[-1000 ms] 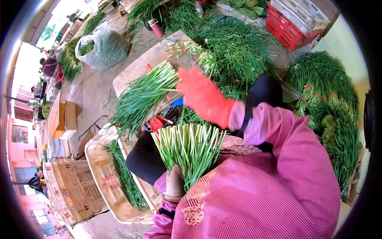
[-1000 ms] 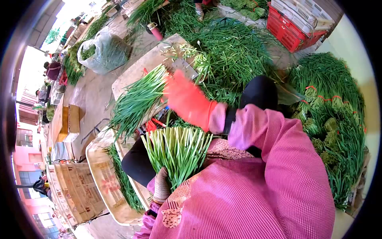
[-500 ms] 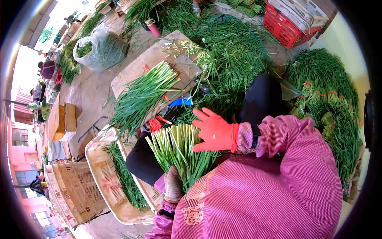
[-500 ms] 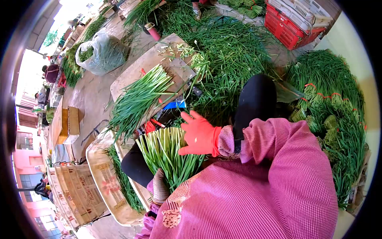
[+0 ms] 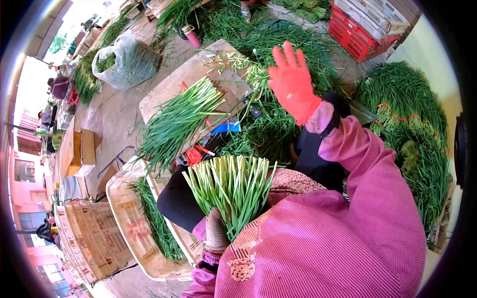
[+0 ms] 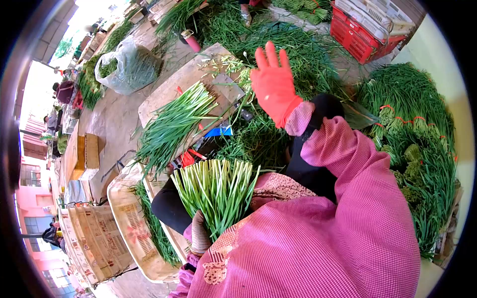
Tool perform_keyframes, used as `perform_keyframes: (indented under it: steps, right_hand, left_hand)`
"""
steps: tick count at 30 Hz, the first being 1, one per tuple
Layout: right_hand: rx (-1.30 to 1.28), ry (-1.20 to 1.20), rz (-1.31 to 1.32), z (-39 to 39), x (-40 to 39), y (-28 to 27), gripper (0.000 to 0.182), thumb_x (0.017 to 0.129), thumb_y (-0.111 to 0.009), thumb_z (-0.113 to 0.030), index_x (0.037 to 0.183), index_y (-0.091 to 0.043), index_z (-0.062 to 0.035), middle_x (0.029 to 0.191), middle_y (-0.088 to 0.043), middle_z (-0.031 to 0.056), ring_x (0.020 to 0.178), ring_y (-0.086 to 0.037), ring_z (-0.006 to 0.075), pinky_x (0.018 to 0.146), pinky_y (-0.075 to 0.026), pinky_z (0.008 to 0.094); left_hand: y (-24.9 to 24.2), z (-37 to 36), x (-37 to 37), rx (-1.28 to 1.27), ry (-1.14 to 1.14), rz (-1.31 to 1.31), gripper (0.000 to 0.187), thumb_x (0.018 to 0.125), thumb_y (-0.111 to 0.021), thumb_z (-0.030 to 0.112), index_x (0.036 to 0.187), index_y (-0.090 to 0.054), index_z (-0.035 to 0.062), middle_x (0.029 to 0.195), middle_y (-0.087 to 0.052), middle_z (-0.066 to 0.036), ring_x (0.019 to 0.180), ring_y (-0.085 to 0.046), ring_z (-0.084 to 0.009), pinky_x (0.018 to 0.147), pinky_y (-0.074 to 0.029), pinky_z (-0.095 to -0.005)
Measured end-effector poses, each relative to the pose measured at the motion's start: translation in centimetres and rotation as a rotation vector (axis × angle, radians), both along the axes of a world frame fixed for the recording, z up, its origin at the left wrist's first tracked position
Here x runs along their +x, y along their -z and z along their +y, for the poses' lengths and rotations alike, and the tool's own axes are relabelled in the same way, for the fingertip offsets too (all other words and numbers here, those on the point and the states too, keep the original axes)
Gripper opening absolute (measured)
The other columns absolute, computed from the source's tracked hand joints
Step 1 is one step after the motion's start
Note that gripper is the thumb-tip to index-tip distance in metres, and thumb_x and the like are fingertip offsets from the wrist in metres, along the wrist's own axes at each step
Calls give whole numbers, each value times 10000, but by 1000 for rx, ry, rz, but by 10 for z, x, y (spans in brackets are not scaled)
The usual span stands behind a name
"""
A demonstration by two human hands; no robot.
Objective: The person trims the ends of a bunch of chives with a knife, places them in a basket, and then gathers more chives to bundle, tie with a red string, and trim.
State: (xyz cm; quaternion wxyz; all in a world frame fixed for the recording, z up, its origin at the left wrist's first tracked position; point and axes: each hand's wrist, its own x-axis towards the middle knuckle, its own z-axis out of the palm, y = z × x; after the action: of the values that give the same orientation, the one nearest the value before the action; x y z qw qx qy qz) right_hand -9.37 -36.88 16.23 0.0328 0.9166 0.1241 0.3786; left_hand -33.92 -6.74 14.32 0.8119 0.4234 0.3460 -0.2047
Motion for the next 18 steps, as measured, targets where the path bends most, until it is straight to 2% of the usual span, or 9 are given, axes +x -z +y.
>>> perform_keyframes:
  steps: [2,4,6,8,9,12,14,17,18]
  right_hand:
    - [-7,53,-146,0,1,-1,176,812,-636,-250,814,-696,-85,1176,-599,132,1295,-422,366,1011,-380,519]
    - [299,-393,170,28,-19,-10,203,839,-626,-282,803,-689,-92,1090,-616,98,1225,-460,357,969,-399,513]
    - [549,-726,440,67,-47,-13,237,821,-642,-314,709,-668,-106,889,-589,41,1013,-511,348,854,-416,516]
    - [475,-812,531,95,-70,12,363,861,-599,-440,732,-729,-126,1063,-637,91,1266,-407,443,1048,-328,562]
    - [401,-823,757,99,-78,8,453,862,-576,-517,788,-756,-108,1208,-626,135,1348,-336,465,1120,-230,587]
    - [221,-775,777,103,-85,19,499,835,-588,-540,786,-755,-72,1320,-577,155,1369,-317,463,1129,-195,609]
    - [-24,-699,1130,98,-84,11,479,796,-649,-509,892,-732,-47,1384,-536,178,1398,-295,462,1142,-190,605]
    - [153,-725,932,101,-93,43,559,767,-639,-546,1002,-730,-47,1432,-483,185,1402,-289,463,1139,-185,618]
    - [83,-698,992,104,-94,43,574,763,-635,-544,1048,-717,-53,1469,-438,189,1411,-269,472,1140,-174,625]
  left_hand:
    - [-1,0,1,-14,13,-52,470,906,-616,375,1239,-594,43,1119,-669,-84,978,-652,-235,863,-544,-384]
    - [-2,-4,-1,-35,8,-81,492,900,-629,391,1243,-592,40,1126,-667,-85,986,-651,-238,867,-543,-388]
    - [-2,-4,-1,-52,6,-106,513,894,-642,407,1247,-589,38,1132,-666,-86,994,-650,-241,871,-542,-392]
    - [2,-1,-1,3,29,-90,551,884,-660,433,1258,-585,36,1149,-661,-86,1018,-645,-241,883,-539,-395]
    - [2,-1,-2,8,28,-88,551,884,-660,433,1258,-585,36,1149,-661,-86,1018,-645,-241,883,-539,-395]
    - [0,-2,-5,-1,-15,-80,509,900,-636,411,1244,-591,39,1122,-662,-73,988,-643,-217,868,-531,-369]
    - [-3,-4,-5,87,-27,-76,465,912,-610,393,1219,-604,44,1078,-662,-59,939,-637,-187,845,-518,-340]
    - [8,2,-5,107,3,-60,438,918,-589,384,1196,-614,46,1047,-659,-48,909,-626,-168,829,-507,-325]
    - [10,3,-5,106,4,-61,438,918,-589,384,1196,-614,46,1047,-659,-48,909,-626,-168,829,-507,-325]
